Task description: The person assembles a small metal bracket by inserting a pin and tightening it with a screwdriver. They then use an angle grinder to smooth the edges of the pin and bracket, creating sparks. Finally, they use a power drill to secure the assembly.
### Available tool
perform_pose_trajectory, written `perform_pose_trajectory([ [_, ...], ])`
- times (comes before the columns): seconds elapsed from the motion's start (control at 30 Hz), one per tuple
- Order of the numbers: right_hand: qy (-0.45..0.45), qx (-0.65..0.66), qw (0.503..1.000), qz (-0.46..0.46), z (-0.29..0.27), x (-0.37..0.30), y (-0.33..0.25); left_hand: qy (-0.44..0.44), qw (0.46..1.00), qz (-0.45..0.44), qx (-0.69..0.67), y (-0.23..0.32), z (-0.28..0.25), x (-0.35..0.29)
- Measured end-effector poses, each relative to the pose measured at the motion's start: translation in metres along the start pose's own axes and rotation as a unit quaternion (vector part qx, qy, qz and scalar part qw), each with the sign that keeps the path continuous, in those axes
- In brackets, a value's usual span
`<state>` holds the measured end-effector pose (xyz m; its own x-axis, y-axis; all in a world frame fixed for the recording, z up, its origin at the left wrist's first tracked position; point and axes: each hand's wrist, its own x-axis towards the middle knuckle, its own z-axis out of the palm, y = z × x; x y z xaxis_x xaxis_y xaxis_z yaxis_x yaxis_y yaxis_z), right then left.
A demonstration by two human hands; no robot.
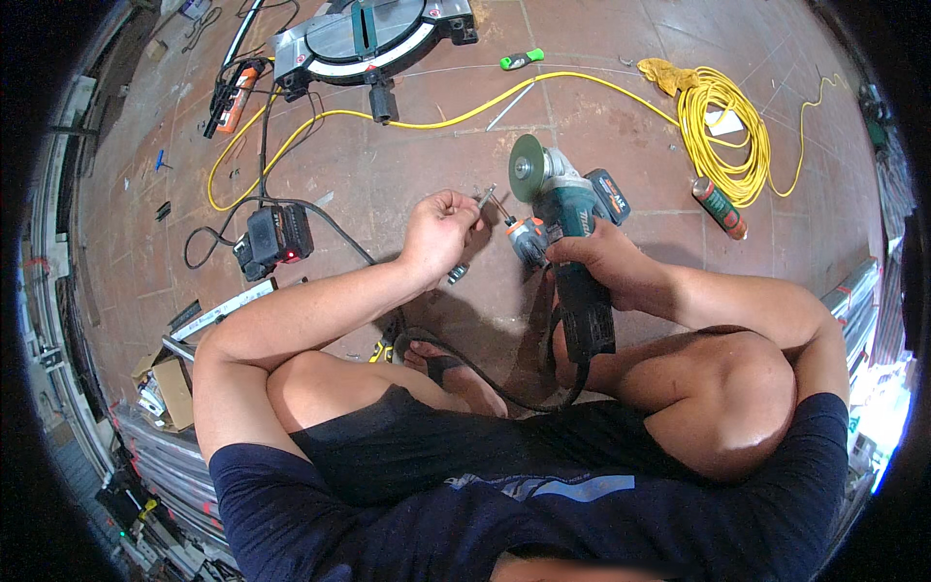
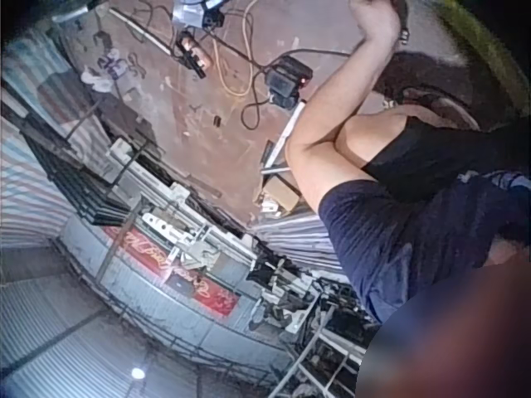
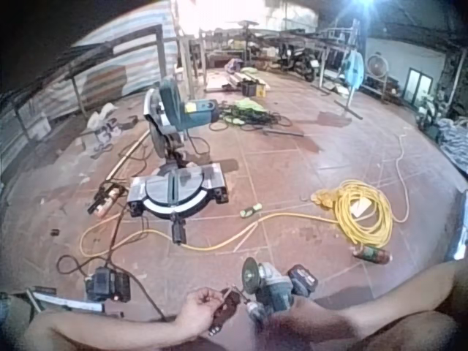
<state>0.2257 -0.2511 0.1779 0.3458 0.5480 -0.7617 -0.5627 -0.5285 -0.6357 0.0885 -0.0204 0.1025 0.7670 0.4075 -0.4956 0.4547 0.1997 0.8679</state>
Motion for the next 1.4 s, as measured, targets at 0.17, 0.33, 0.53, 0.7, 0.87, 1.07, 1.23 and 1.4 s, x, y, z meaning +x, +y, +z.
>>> perform_pose_trajectory([
  [0.17, 0.0, -0.001, 1.0, -0.001, 0.001, 0.001, 0.0, -0.016, 0.998, -0.024, -0.051, 0.004, 0.002, -0.003],
  [0.33, -0.009, -0.007, 1.0, -0.007, 0.004, -0.001, -0.001, -0.026, 0.994, -0.046, -0.095, 0.004, 0.004, -0.003],
  [0.53, -0.016, -0.023, 1.0, -0.002, 0.004, 0.0, 0.002, -0.042, 0.99, -0.064, -0.118, 0.003, 0.006, -0.001],
  [0.7, -0.029, 0.002, 0.999, 0.019, 0.005, 0.005, 0.008, -0.028, 0.991, -0.071, -0.106, 0.001, 0.009, 0.0],
  [0.87, -0.029, 0.043, 0.998, -0.018, 0.007, 0.005, 0.01, -0.031, 0.992, -0.076, -0.1, -0.003, 0.008, 0.002],
  [1.07, -0.051, 0.012, 0.999, 0.015, 0.006, 0.006, 0.006, -0.032, 0.99, -0.078, -0.111, -0.001, 0.008, 0.001],
  [1.23, -0.054, 0.017, 0.998, 0.034, 0.005, 0.006, 0.005, -0.034, 0.993, -0.077, -0.088, 0.0, 0.008, 0.0],
  [1.4, -0.056, 0.032, 0.997, 0.04, 0.002, 0.007, 0.009, -0.05, 0.99, -0.079, -0.108, -0.005, 0.006, 0.003],
])
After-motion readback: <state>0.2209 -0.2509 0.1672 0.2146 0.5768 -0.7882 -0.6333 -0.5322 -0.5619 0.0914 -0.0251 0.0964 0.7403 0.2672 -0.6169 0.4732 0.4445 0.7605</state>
